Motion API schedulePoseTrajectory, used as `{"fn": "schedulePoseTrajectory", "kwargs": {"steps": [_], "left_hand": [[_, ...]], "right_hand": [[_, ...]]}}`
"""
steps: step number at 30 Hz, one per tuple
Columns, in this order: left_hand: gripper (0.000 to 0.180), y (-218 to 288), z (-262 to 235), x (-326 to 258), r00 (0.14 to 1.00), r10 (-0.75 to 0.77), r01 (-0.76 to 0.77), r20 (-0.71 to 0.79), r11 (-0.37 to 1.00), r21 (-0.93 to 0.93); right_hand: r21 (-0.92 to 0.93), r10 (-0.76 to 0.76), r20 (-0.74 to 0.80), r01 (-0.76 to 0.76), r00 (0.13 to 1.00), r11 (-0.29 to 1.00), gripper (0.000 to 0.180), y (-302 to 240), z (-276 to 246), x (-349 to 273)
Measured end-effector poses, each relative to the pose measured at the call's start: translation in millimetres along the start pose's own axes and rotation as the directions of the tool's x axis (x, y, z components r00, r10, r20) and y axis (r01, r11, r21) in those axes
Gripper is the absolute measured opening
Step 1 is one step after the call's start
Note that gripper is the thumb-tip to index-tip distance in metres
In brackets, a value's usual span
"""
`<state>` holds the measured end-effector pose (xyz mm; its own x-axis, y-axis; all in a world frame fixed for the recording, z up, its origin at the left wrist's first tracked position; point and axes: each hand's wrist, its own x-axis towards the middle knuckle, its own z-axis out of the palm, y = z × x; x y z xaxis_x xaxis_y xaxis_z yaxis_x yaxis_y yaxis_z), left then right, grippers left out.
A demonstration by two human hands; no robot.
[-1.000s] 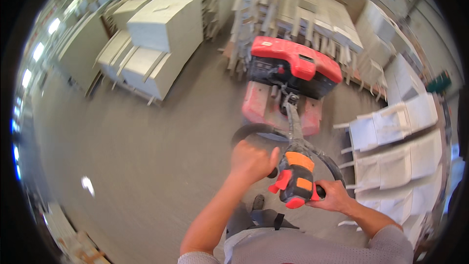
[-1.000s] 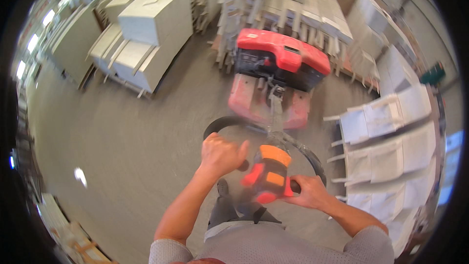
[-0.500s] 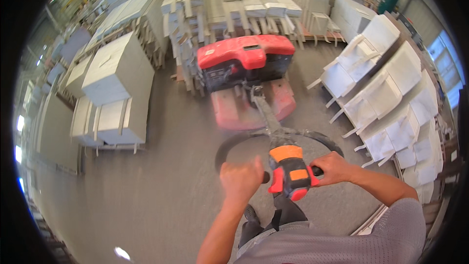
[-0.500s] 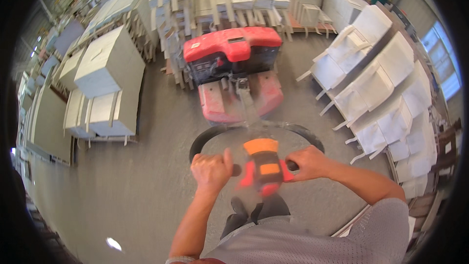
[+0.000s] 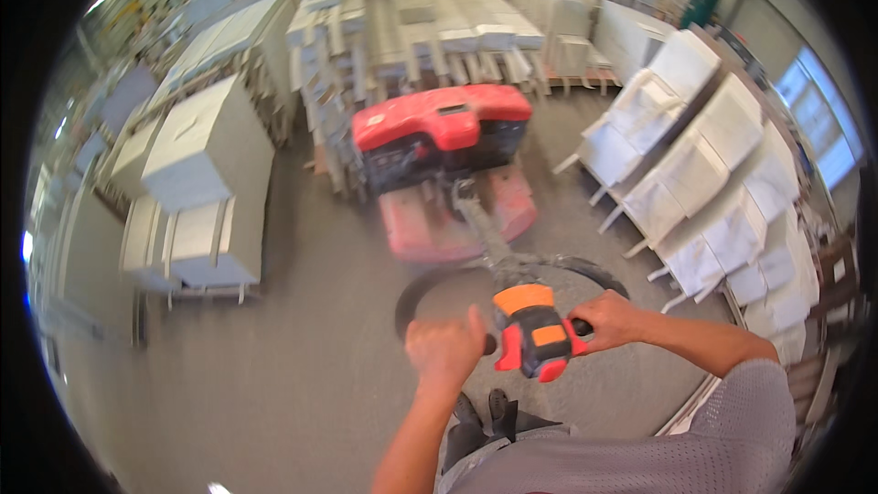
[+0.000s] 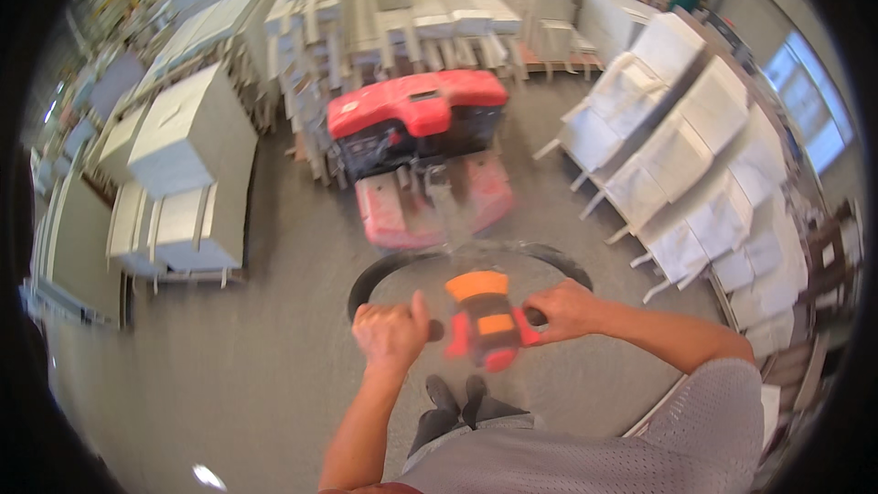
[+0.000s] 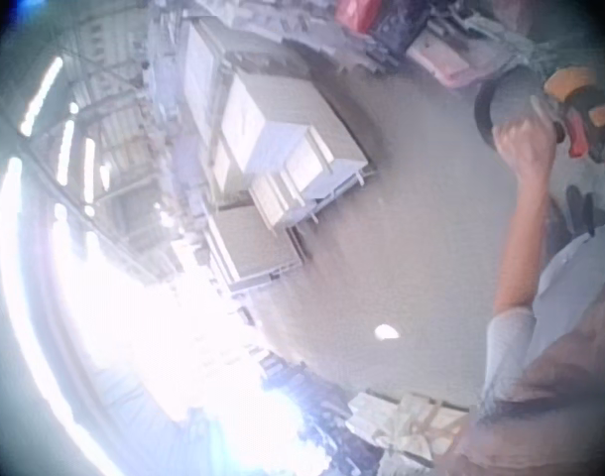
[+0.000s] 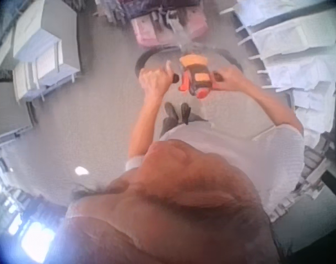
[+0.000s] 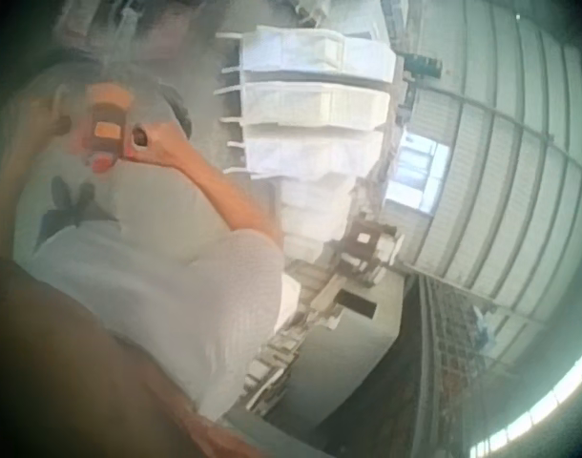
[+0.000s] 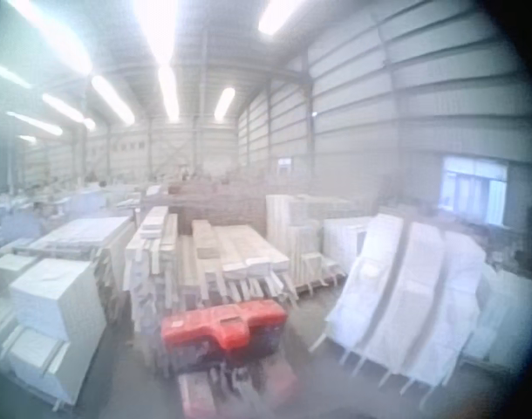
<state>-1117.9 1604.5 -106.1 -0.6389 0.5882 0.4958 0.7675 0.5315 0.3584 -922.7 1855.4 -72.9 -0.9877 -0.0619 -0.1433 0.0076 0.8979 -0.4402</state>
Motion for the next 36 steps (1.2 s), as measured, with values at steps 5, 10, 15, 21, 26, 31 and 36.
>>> {"fn": "schedulePoseTrajectory", "kwargs": {"steps": [5, 10, 15, 21, 26, 31, 36], "left_hand": [[0.041, 13, -30, 4, 0.997, -0.068, 0.065, 0.021, 0.992, 0.104], [0.042, 2, -46, 32, 0.999, 0.013, -0.014, 0.037, 0.999, 0.040], [0.044, -14, -61, 15, 0.999, -0.010, 0.010, 0.036, 1.000, -0.005], [0.050, -34, -71, -9, 0.998, -0.053, 0.055, 0.020, 0.995, -0.080], [0.051, -54, -87, -22, 0.998, -0.065, 0.066, 0.011, 0.989, -0.130], [0.052, -66, -89, -32, 0.995, -0.067, 0.079, 0.070, 0.982, -0.171], [0.054, -70, -81, -34, 0.995, -0.092, 0.080, -0.046, 0.975, -0.208]], "right_hand": [[0.090, -0.108, 0.029, 0.105, 0.994, 0.990, 0.053, -16, -25, -6], [0.069, -0.032, -0.027, 0.034, 0.999, 0.997, 0.052, -40, -26, 6], [0.077, -0.016, -0.044, 0.020, 0.999, 0.997, 0.050, -64, -11, 2], [0.075, -0.027, -0.017, 0.028, 0.999, 0.997, 0.051, -90, -3, 11], [0.046, 0.127, 0.050, -0.129, 0.991, 0.991, 0.049, -119, 9, 16], [0.032, 0.174, 0.083, -0.177, 0.981, 0.984, 0.046, -130, 20, 18], [0.008, 0.148, 0.075, -0.149, 0.986, 0.989, 0.045, -119, 29, 19]]}}
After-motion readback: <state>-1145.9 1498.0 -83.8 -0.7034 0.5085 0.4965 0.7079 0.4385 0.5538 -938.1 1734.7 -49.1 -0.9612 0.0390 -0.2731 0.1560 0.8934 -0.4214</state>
